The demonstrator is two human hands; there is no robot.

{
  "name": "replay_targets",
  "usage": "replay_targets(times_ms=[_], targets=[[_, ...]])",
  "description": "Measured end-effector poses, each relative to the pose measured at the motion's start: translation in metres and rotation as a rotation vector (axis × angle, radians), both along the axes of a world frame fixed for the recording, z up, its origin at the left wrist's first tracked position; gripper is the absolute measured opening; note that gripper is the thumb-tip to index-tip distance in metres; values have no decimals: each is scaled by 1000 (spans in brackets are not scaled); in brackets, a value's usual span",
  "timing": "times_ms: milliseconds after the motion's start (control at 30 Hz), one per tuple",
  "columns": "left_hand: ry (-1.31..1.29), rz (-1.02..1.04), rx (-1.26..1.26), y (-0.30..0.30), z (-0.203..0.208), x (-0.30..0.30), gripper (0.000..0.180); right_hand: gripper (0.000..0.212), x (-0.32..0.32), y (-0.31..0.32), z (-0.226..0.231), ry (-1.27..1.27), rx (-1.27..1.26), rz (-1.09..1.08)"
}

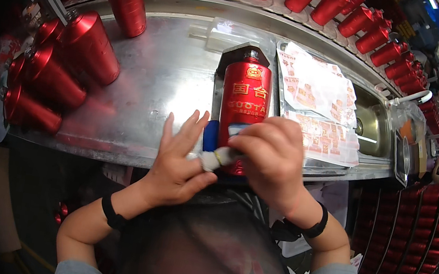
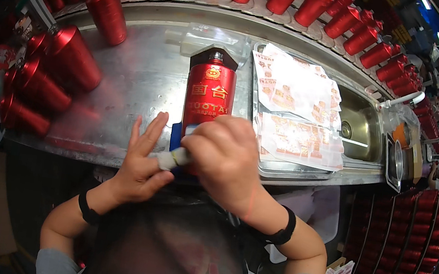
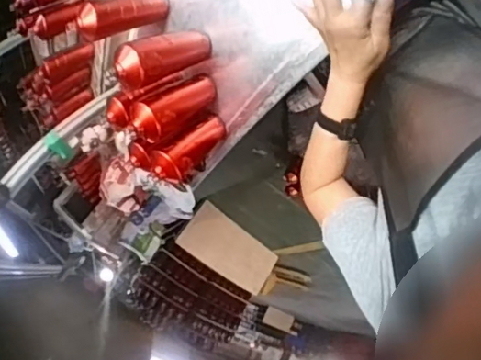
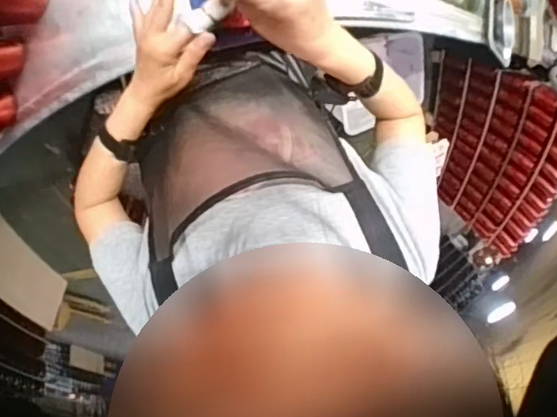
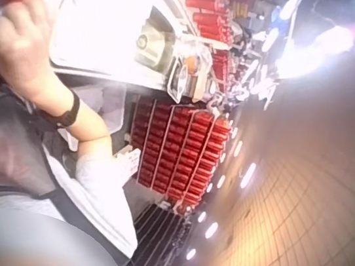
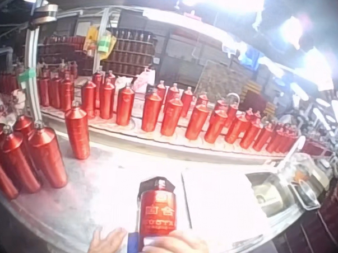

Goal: Applying and smoothing gold product labels onto red metallic liquor bottles on a production line.

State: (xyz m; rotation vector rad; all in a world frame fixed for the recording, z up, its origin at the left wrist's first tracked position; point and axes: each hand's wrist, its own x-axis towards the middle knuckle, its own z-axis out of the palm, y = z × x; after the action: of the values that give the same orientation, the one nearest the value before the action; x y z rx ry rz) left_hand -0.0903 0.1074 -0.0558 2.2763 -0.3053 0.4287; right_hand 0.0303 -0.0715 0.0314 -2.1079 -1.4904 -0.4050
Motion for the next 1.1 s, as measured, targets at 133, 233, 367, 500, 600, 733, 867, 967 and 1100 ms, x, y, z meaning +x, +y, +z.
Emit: replay_targets(times_ms=[133,233,367,500,600,733,867,967,1100], targets=[[62,132,-161,13,2,-11,36,24,-20,-6,0,98,-204,224],[115,143,-216,13,4,-10,39,23,-15,-13,1,241,-227,408],[43,5,-183,4,-1,2,39,30,-10,-32,-2,131,8,141],[84,-55,-110,3,-6,9,40,19,-17,-47,-4,780,65,-294],[59,-37,-71,3,0,19,40,22,7,-62,-35,1008,335,-621],[32,-37,-12,-3,12,40,39,20,-15,-61,-27,1089,327,-392],[-21,-7,8,-2,20,50,38,20,15,-71,-41,1003,365,-586],[-55,-2,-94,11,24,58,44,21,-2,-70,-25,1205,349,-376],[-11,203,-569,12,37,100,44,24,19,-84,-58,1107,415,-546]])
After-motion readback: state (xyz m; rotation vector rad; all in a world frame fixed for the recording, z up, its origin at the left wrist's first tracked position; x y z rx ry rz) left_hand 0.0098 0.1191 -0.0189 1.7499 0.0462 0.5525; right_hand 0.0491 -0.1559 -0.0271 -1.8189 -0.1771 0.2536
